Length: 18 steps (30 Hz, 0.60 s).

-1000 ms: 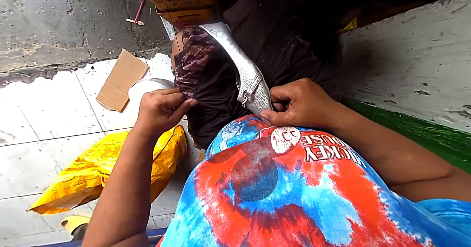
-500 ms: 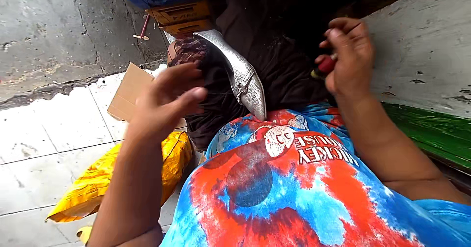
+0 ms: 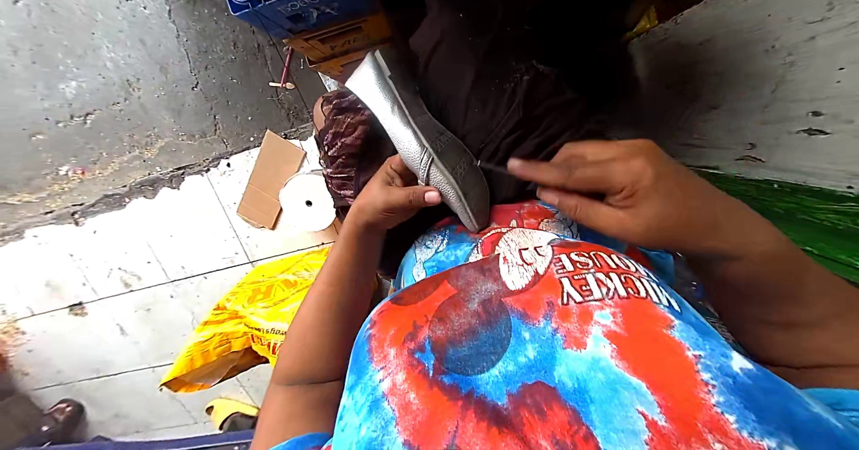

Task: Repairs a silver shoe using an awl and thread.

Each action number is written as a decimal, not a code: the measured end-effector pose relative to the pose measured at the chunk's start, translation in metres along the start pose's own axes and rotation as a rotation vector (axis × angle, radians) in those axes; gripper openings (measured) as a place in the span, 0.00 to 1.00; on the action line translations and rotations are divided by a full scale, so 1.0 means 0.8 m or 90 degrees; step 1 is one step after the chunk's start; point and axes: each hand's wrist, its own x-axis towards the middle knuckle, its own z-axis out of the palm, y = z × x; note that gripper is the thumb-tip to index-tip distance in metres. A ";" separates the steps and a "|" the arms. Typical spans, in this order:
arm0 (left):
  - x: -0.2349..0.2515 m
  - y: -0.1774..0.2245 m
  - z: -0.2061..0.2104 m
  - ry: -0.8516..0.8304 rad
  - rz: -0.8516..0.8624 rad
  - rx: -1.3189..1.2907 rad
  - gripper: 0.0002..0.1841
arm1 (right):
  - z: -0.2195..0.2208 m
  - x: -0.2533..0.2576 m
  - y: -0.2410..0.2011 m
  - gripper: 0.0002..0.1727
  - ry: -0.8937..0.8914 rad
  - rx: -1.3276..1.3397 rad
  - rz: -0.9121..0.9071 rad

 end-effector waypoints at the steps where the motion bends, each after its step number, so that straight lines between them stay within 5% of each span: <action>1: -0.001 -0.002 -0.001 -0.004 0.004 -0.007 0.19 | 0.003 0.001 -0.001 0.21 -0.031 -0.008 -0.005; 18: 0.000 -0.006 -0.005 -0.042 0.013 -0.016 0.19 | 0.009 0.015 -0.006 0.20 -0.085 -0.043 0.030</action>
